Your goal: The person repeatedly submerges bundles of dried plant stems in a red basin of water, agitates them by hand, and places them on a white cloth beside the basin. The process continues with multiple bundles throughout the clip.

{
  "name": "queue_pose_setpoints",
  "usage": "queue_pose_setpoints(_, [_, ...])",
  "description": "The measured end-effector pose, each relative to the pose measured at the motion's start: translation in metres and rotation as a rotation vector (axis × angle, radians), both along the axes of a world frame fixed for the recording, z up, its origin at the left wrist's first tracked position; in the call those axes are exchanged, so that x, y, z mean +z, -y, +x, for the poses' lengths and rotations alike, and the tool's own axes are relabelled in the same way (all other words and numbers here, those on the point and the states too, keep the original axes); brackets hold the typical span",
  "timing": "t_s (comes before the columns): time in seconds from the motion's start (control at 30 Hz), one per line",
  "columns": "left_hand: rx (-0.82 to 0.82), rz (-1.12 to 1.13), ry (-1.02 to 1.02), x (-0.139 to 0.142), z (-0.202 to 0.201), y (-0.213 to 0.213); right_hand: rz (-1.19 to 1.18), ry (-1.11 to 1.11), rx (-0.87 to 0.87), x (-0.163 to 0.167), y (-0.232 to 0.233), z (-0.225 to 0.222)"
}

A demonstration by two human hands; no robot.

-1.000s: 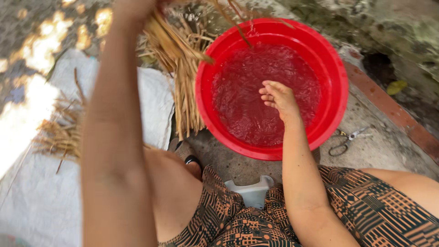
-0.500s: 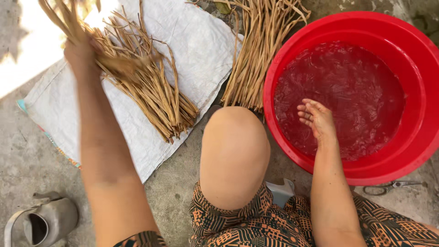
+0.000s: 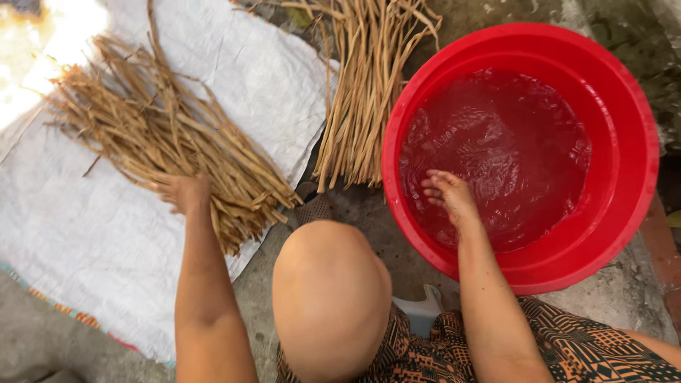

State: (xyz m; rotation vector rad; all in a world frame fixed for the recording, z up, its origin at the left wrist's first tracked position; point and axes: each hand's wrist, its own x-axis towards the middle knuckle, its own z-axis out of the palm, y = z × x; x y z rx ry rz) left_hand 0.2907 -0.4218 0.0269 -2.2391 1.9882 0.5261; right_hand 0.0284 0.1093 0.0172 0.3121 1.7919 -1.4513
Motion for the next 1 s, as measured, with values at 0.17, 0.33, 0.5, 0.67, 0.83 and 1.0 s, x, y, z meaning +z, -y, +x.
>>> queue_pose_setpoints(0.17, [-0.699,-0.286,-0.450,0.017,-0.088,-0.027,-0.016,0.054,-0.039,-0.013,0.013,-0.004])
queue_pose_setpoints(0.33, [-1.037,0.314,-0.213,-0.024,-0.186,-0.122,-0.072,0.088,-0.091,-0.007,0.015,-0.010])
queue_pose_setpoints(0.5, [-1.051,0.208,-0.111,-0.060,-0.217,-0.192,-0.066,0.059,-0.154,0.007,0.005,-0.015])
queue_pose_setpoints(0.67, [-0.915,0.146,-0.139,-0.071,-0.215,-0.221,-0.045,0.065,-0.230,0.010,0.002,-0.012])
queue_pose_setpoints(0.83, [-0.854,0.281,-0.086,-0.069,-0.220,-0.197,-0.054,0.112,-0.228,0.005,0.007,-0.010])
queue_pose_setpoints(1.0, [-0.672,0.391,-0.428,-0.035,-0.215,-0.150,-0.089,0.107,-0.271,0.000,0.005,-0.015])
